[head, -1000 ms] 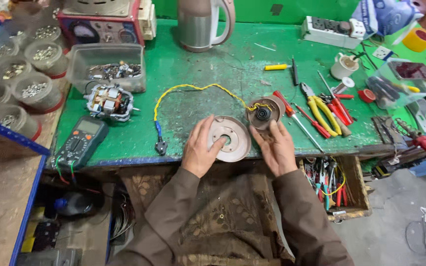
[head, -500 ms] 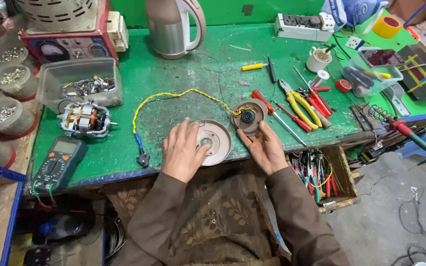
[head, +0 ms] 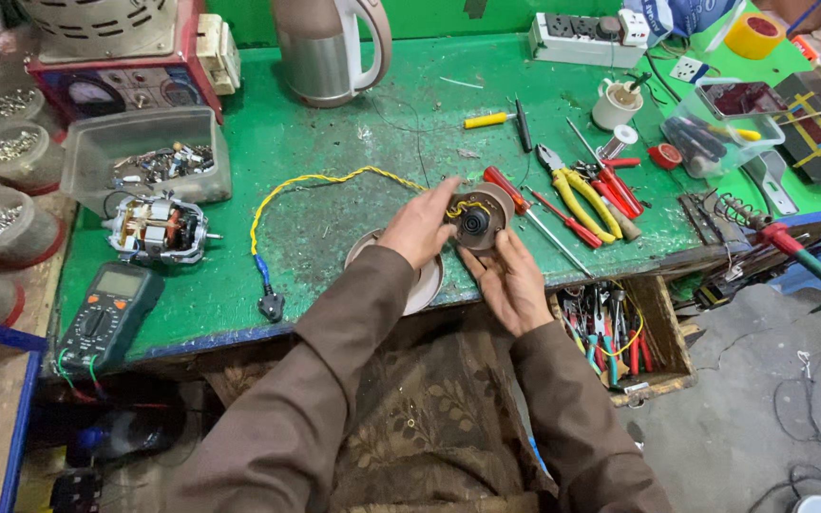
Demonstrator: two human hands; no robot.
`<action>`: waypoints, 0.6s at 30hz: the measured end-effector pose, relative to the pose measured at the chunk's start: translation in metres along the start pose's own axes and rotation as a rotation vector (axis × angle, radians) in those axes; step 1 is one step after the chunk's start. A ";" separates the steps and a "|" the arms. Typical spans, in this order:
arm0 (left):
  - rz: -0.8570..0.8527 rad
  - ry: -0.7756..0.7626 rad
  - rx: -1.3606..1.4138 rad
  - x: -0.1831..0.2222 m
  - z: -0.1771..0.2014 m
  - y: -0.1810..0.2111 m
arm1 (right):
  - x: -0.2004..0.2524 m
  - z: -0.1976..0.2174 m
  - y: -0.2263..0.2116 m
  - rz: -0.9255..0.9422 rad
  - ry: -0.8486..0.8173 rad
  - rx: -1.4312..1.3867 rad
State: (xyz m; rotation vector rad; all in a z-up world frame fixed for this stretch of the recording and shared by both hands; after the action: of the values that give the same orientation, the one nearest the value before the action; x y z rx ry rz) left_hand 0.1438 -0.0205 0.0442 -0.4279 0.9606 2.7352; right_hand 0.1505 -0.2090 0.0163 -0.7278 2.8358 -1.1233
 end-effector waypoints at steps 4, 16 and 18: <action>0.030 0.032 -0.103 -0.007 -0.010 -0.021 | 0.004 -0.011 -0.002 0.015 -0.002 0.015; -0.087 0.218 -0.257 0.008 0.011 -0.004 | 0.009 -0.019 0.003 0.096 0.013 0.156; -0.035 0.188 -0.156 0.013 0.016 0.001 | 0.008 -0.017 0.004 0.096 0.014 0.168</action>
State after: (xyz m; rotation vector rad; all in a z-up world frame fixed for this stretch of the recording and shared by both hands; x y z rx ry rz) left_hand 0.1282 -0.0097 0.0525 -0.7335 0.7739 2.7868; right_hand 0.1389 -0.1987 0.0277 -0.5688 2.7112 -1.3348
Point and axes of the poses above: each hand's wrist, its own x-axis away from the middle knuckle, its own z-axis out of the back of the hand, y = z × x, the point moved 1 cm from there along -x, towards the middle knuckle, and after that the axes turned 3 degrees about -z, right-handed, at the moved point
